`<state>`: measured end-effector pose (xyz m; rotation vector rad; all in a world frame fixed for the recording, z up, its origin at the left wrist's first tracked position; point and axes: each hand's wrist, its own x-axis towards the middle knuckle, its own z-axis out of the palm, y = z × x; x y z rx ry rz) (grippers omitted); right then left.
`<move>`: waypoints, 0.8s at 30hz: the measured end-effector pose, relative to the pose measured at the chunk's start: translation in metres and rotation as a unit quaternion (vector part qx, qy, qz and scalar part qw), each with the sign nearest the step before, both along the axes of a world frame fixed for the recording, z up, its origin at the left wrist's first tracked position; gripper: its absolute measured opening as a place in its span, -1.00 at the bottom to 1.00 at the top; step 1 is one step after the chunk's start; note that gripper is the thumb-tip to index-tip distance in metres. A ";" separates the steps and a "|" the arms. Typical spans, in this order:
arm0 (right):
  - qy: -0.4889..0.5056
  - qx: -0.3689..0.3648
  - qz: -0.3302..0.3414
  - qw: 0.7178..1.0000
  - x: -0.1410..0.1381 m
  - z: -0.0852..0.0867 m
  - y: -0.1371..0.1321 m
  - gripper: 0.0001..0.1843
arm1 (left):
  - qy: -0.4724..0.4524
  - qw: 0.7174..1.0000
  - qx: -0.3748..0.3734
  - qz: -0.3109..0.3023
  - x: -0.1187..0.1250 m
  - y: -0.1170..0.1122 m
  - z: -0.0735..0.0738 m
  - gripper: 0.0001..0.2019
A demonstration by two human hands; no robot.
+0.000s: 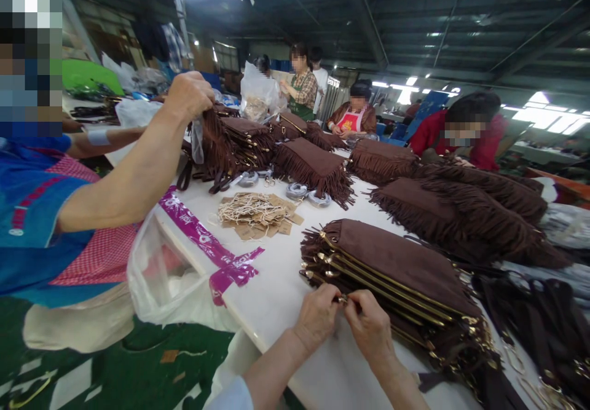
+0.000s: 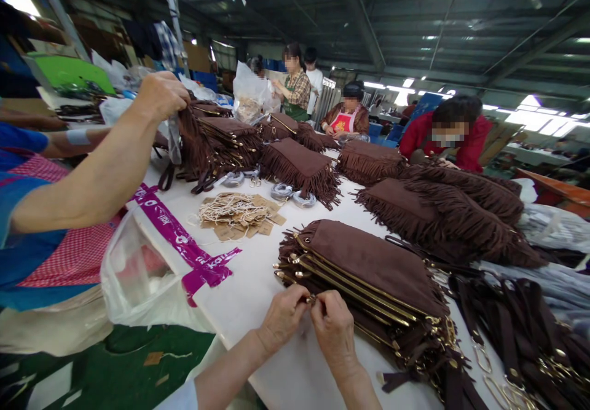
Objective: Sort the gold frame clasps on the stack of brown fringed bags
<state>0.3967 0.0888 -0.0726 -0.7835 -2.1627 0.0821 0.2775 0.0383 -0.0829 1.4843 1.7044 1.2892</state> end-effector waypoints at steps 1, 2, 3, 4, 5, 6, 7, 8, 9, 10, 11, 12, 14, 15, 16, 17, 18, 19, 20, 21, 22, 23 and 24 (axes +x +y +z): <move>-0.003 0.000 -0.006 1.000 0.000 -0.001 -0.001 -0.83 | -0.018 1.000 0.004 0.004 0.000 0.000 -0.001 -0.87; -0.005 0.002 -0.013 1.000 0.000 -0.001 -0.003 -0.83 | -0.037 0.999 0.008 0.007 0.000 -0.001 -0.002 -0.88; -0.008 0.005 -0.022 1.000 -0.001 -0.003 -0.004 -0.83 | -0.056 0.998 0.011 0.010 0.000 -0.001 -0.003 -0.90; -0.010 0.009 -0.030 0.999 -0.002 -0.004 -0.006 -0.83 | -0.075 0.997 0.014 0.013 0.000 -0.002 -0.004 -0.90; -0.013 0.013 -0.039 0.999 -0.002 -0.006 -0.008 -0.83 | -0.095 0.995 0.015 0.017 0.001 -0.003 -0.005 -0.91; -0.015 0.016 -0.046 0.999 -0.003 -0.008 -0.010 -0.83 | -0.117 0.993 0.015 0.023 0.001 -0.003 -0.006 -0.91; -0.017 0.018 -0.052 0.998 -0.003 -0.010 -0.012 -0.84 | -0.140 0.990 0.013 0.029 0.000 -0.004 -0.007 -0.92; -0.020 0.020 -0.056 0.998 -0.003 -0.013 -0.013 -0.84 | -0.165 0.986 0.009 0.037 0.000 -0.004 -0.008 -0.92; -0.021 0.020 -0.057 0.998 -0.003 -0.015 -0.014 -0.85 | -0.191 0.981 0.004 0.045 0.000 -0.005 -0.010 -0.92; -0.021 0.018 -0.057 0.998 -0.002 -0.018 -0.015 -0.86 | -0.216 0.975 -0.001 0.054 0.000 -0.005 -0.011 -0.92; -0.021 0.014 -0.055 0.998 -0.001 -0.021 -0.015 -0.87 | -0.240 0.969 -0.006 0.061 0.000 -0.005 -0.012 -0.92; -0.019 0.008 -0.052 0.998 0.000 -0.023 -0.016 -0.88 | -0.262 0.963 -0.010 0.068 0.000 -0.006 -0.013 -0.92; -0.013 -0.008 -0.043 0.999 0.001 -0.025 -0.016 -0.89 | -0.298 0.951 -0.014 0.077 0.001 -0.006 -0.014 -0.92; -0.008 -0.017 -0.038 0.999 0.001 -0.025 -0.017 -0.90 | -0.312 0.947 -0.016 0.079 0.001 -0.007 -0.015 -0.92; -0.001 -0.026 -0.033 0.999 0.001 -0.024 -0.018 -0.90 | -0.325 0.942 -0.017 0.081 0.001 -0.007 -0.015 -0.91; 0.005 -0.035 -0.027 0.999 0.001 -0.022 -0.019 -0.89 | -0.336 0.938 -0.018 0.082 0.001 -0.008 -0.015 -0.90; 0.012 -0.044 -0.020 0.999 0.000 -0.020 -0.021 -0.88 | -0.345 0.935 -0.019 0.084 0.001 -0.008 -0.015 -0.89; 0.016 -0.052 -0.011 0.998 0.001 -0.018 -0.024 -0.88 | -0.353 0.932 -0.020 0.087 0.001 -0.009 -0.014 -0.87; 0.019 -0.060 -0.002 0.998 0.002 -0.015 -0.028 -0.87 | -0.359 0.929 -0.021 0.090 0.000 -0.010 -0.014 -0.86; 0.021 -0.066 0.010 0.998 0.004 -0.013 -0.032 -0.86 | -0.365 0.926 -0.023 0.094 0.000 -0.011 -0.013 -0.85; 0.016 -0.075 0.026 0.997 0.008 -0.012 -0.036 -0.86 | -0.371 0.923 -0.024 0.099 -0.001 -0.012 -0.012 -0.84; 0.010 -0.089 0.042 0.995 0.014 -0.011 -0.042 -0.85 | -0.377 0.920 -0.026 0.103 -0.002 -0.013 -0.011 -0.84; 0.005 -0.107 0.052 0.993 0.021 -0.012 -0.048 -0.84 | -0.383 0.917 -0.028 0.108 -0.004 -0.013 -0.011 -0.83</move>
